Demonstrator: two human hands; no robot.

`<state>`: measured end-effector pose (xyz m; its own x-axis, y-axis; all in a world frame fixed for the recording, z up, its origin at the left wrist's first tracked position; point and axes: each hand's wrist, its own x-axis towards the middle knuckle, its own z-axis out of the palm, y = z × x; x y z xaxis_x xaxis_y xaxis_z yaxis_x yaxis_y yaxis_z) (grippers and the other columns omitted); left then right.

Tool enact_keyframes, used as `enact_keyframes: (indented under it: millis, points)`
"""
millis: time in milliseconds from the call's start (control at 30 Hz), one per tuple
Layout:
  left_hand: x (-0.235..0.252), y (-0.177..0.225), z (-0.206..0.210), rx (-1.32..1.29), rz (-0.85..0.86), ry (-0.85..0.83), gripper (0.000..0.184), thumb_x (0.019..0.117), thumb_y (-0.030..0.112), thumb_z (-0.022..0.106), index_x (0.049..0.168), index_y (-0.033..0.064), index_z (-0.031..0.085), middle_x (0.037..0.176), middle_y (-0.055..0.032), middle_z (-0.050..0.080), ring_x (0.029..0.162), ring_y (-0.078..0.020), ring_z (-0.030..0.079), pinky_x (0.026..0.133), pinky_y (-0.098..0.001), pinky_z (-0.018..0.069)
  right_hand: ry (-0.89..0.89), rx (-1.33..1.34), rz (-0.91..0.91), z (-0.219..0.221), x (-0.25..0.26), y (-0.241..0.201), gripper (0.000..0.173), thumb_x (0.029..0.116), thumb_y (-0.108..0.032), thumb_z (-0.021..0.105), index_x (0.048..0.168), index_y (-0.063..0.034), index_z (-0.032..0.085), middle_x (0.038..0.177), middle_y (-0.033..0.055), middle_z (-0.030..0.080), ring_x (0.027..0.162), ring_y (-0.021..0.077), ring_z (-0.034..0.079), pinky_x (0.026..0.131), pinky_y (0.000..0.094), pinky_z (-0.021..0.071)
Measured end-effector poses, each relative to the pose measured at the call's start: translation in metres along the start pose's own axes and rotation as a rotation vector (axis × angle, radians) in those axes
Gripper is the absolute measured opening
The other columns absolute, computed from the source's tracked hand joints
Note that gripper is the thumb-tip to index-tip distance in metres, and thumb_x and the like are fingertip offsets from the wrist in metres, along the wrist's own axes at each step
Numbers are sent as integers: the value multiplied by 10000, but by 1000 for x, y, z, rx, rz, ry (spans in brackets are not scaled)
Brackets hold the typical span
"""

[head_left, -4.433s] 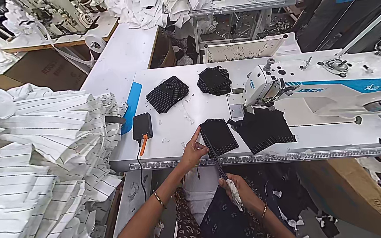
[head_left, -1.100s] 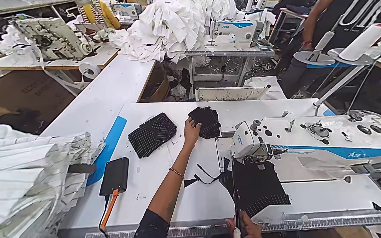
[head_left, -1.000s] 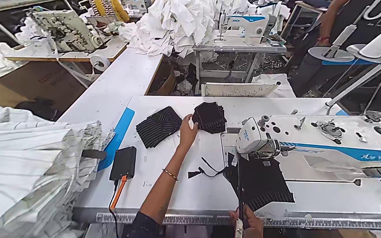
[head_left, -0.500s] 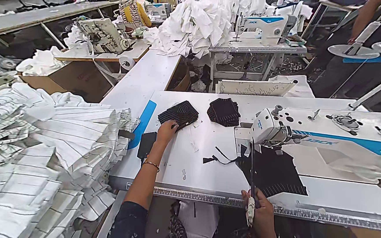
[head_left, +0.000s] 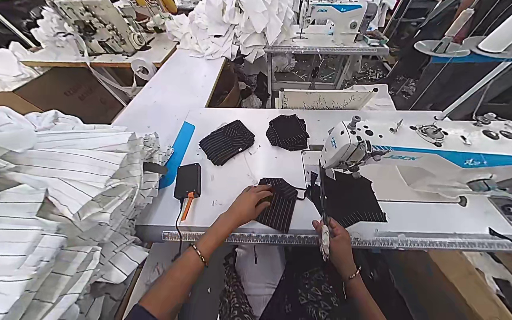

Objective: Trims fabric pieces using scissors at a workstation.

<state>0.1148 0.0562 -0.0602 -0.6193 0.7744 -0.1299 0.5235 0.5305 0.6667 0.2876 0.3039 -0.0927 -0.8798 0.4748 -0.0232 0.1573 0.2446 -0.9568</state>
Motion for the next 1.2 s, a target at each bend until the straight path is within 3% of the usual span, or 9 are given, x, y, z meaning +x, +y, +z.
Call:
enact_keyframes:
  millis: [167,267,433,600,800,933,1067,1133,1200]
  points:
    - [-22,6,47,188,11,237,453,1064,304,501,1435,58,585,1533,-145,518,1442,-342,462,1159,-571,346,-118,33,131,-9,-18,-9,201,937,-207,724,814,-85,623,560,-63,573,436,19,528,431,204,470]
    - [-33,8,48,239,165,256,584,960,452,660,1348,16,642,1424,-154,618,1374,-342,540,1140,-567,385,-181,53,226,-11,-42,-14,211,924,-266,736,854,-84,655,568,-73,582,457,19,542,453,200,474]
    - [-38,5,43,74,309,85,384,952,205,713,1262,-20,691,1369,-174,650,1334,-327,582,1137,-456,440,-189,128,320,-13,-71,-12,243,909,-261,743,790,-106,598,528,-68,547,422,32,522,423,201,456]
    - [-31,10,23,-29,261,-10,231,997,127,622,1112,-25,754,1305,-184,683,1283,-340,616,1092,-475,478,-87,-30,160,-8,-74,-19,294,841,-339,804,794,-116,618,582,-83,588,490,4,553,478,190,466]
    - [-28,12,10,-108,207,-57,250,1019,52,544,1158,-35,733,1259,-194,701,1238,-334,645,1098,-464,466,-89,19,-91,23,-35,-51,189,872,-156,777,980,-38,674,917,-7,779,764,29,721,671,216,584]
    - [-27,19,8,-130,191,121,208,1001,76,596,1108,-16,749,1107,-186,745,1087,-322,708,1008,-472,520,-171,-99,-113,53,-12,-56,327,859,-231,806,1101,-32,714,927,15,754,733,31,663,678,235,545]
    - [-28,17,7,-143,180,369,200,982,107,637,1109,15,761,1132,-139,755,1148,-302,690,1072,-467,484,-127,-229,-122,75,-5,-54,226,862,-177,761,990,-5,689,786,79,716,697,167,689,661,385,557]
    - [-36,12,1,-126,18,503,274,1011,138,605,1229,4,705,1239,-165,709,1223,-325,644,1097,-496,464,-81,-207,-114,77,-4,-55,228,879,-168,764,1001,9,690,808,81,729,723,155,703,680,367,569]
    - [-47,9,4,-65,-44,647,241,996,136,614,1152,-24,704,1143,-195,717,1113,-349,675,985,-504,525,-33,-173,-86,74,-4,-55,230,880,-171,773,1005,1,685,821,57,732,732,105,694,690,317,561]
